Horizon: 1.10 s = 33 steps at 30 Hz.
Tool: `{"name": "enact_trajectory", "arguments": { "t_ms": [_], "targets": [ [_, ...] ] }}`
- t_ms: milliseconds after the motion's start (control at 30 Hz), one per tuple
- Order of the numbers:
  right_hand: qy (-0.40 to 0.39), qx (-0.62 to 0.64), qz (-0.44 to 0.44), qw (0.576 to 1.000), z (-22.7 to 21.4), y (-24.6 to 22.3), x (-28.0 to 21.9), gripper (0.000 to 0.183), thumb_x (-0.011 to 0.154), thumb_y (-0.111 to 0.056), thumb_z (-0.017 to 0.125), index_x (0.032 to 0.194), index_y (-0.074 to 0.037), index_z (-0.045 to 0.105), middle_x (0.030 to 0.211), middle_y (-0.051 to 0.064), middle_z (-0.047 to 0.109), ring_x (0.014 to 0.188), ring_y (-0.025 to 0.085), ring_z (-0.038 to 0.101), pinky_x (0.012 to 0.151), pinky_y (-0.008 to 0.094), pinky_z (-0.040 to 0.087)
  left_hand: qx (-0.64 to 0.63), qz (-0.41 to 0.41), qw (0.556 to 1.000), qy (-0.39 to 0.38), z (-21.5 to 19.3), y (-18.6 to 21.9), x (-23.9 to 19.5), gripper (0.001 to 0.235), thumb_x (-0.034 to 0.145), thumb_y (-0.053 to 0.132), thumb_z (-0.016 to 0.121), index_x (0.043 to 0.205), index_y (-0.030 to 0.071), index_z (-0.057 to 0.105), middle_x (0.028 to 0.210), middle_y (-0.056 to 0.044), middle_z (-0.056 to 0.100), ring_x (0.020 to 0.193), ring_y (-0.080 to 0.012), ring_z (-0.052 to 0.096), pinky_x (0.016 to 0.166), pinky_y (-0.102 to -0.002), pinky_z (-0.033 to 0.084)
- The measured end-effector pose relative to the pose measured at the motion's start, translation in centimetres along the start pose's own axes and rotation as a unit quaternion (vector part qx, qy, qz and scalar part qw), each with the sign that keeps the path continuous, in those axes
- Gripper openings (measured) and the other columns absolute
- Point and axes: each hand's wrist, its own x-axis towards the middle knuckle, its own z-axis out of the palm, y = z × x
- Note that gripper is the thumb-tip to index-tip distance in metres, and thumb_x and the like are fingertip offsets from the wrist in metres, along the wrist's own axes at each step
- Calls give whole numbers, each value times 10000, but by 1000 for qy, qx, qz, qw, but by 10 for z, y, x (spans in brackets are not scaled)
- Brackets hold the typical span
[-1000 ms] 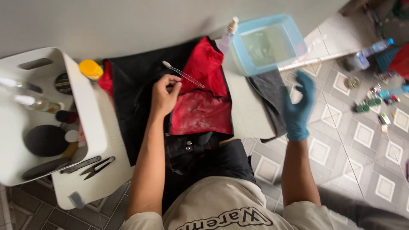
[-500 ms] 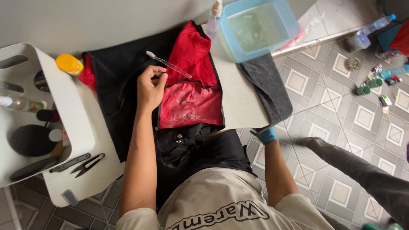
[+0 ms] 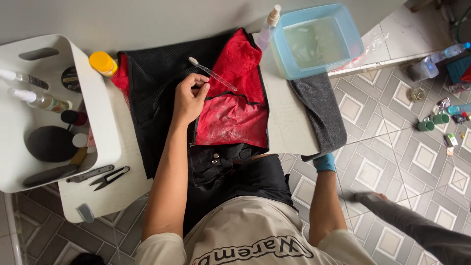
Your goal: Cleaning or applying treatment to a red fabric component using a brush and liquid solution.
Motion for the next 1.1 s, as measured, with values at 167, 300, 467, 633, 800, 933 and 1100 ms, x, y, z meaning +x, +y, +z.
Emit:
{"name": "enact_trajectory", "arguments": {
  "t_ms": [167,300,467,633,800,933,1100],
  "targets": [
    [-11,-37,-103,994,-3,-46,7,184,974,-288,667,1063,-133,710,868,-32,655,824,104,593,862,262,508,10,12,1000,3,-3,14,-3,69,968,63,656,1031,52,681,863,-101,660,784,-185,654,637,-278,566],
    [-129,-18,-342,931,0,-134,-17,297,1066,-282,570,1263,-83,669,1241,35,667,1184,161,589,1102,329,463,0,12,1000,-8,-3,20,-3,57,980,34,625,1020,48,663,865,-37,625,737,-92,596,612,-199,529],
    [-235,-86,-456,854,34,-176,-86,360,1144,-344,478,1234,-9,575,1212,165,585,1164,290,539,1124,451,430,1,18,1000,-5,-3,22,-4,61,985,59,622,1034,47,657,865,-43,633,703,-94,594,589,-205,514],
    [-342,-14,-403,849,73,-148,-117,336,1095,-397,579,1169,-69,573,1133,138,608,1056,251,590,1040,414,489,-8,11,1000,3,-2,16,-6,81,978,50,621,1048,37,658,866,-57,647,690,-96,604,587,-204,519],
    [-615,-167,-339,692,182,-159,-243,279,812,-77,796,1090,-72,780,1088,155,774,1095,383,714,970,514,532,6,17,1000,21,0,8,-4,119,939,52,668,1053,33,698,859,-198,711,821,-326,724,668,-366,637],
    [-718,-210,-333,574,231,-121,-277,360,923,-45,687,1281,0,695,1187,248,727,1110,464,678,961,547,532,34,17,999,13,1,0,-2,143,948,66,660,1085,52,698,893,-210,710,771,-330,735,639,-385,643],
    [-561,-341,-519,548,246,-73,-250,682,914,-154,691,1509,41,423,1384,322,573,1251,497,564,1063,569,467,25,-14,1000,11,3,0,-1,148,952,49,634,1086,71,691,898,-200,709,712,-336,740,597,-373,636]
  ]
}}
